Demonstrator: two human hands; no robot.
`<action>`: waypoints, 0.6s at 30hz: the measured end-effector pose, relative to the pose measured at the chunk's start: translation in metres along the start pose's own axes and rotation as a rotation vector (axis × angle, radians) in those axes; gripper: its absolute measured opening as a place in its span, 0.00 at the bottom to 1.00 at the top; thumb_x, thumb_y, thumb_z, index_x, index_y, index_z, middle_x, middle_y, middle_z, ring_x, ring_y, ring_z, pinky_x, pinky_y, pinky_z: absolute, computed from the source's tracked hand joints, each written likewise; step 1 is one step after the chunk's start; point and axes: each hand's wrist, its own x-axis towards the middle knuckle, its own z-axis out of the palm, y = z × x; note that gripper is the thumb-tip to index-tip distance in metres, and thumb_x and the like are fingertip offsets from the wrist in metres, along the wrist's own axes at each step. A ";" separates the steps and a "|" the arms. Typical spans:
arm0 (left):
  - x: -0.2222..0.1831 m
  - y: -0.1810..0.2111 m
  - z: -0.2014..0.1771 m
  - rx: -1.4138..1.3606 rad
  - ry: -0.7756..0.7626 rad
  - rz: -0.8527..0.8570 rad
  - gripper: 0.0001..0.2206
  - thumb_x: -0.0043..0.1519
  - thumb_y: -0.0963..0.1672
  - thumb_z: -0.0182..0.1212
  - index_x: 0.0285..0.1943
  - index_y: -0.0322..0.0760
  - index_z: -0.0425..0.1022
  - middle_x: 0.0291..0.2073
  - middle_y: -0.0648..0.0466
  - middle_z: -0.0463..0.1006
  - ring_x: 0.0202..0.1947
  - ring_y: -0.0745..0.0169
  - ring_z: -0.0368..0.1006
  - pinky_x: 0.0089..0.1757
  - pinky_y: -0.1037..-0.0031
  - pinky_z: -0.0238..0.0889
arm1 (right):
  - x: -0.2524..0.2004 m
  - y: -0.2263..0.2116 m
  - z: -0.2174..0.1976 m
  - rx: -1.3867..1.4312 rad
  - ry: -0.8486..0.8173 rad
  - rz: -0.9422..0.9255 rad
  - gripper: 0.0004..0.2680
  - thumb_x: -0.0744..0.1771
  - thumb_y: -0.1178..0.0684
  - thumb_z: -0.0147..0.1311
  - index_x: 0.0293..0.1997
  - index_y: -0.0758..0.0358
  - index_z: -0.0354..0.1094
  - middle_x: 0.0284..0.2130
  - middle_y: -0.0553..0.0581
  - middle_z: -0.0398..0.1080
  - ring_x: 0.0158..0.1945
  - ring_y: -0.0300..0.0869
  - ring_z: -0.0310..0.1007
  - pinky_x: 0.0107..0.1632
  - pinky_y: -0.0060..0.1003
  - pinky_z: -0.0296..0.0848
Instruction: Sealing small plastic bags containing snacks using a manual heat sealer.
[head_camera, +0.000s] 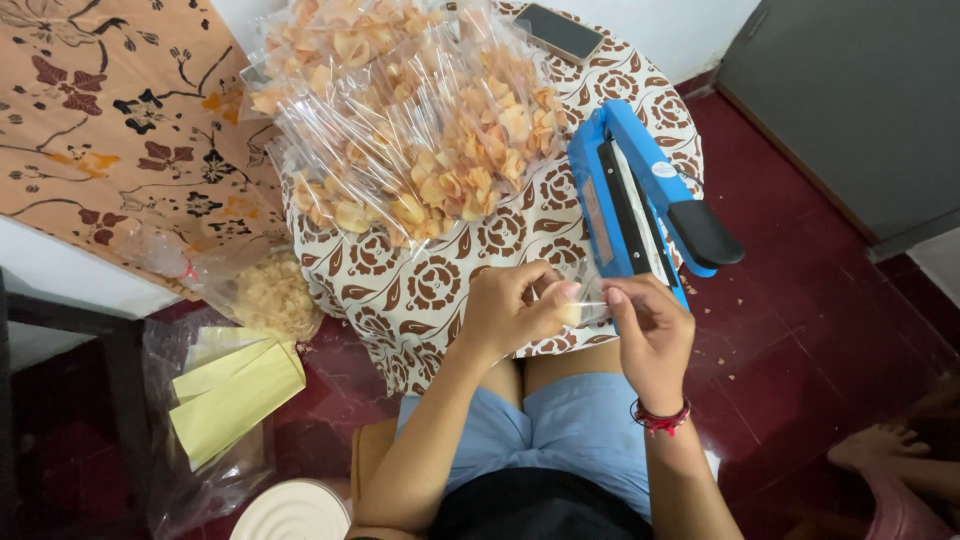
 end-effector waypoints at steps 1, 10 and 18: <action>0.000 0.000 0.000 0.000 -0.001 -0.001 0.18 0.63 0.57 0.62 0.28 0.45 0.77 0.16 0.60 0.77 0.15 0.63 0.71 0.24 0.76 0.62 | -0.002 0.001 0.001 0.000 0.000 0.001 0.04 0.71 0.64 0.59 0.45 0.71 0.81 0.28 0.59 0.73 0.32 0.42 0.71 0.42 0.39 0.75; -0.001 -0.001 0.000 0.095 -0.005 0.024 0.16 0.59 0.55 0.66 0.29 0.45 0.78 0.17 0.59 0.79 0.17 0.58 0.77 0.25 0.73 0.66 | -0.004 -0.005 0.007 0.048 0.013 0.102 0.02 0.69 0.64 0.62 0.40 0.70 0.79 0.22 0.58 0.69 0.33 0.38 0.66 0.41 0.36 0.72; -0.001 -0.030 -0.016 -0.402 -0.247 -0.205 0.22 0.57 0.48 0.75 0.59 0.40 0.78 0.35 0.47 0.87 0.31 0.62 0.82 0.36 0.69 0.79 | -0.001 0.002 0.003 -0.049 0.090 0.056 0.03 0.70 0.65 0.62 0.37 0.69 0.79 0.16 0.56 0.68 0.26 0.39 0.66 0.36 0.35 0.71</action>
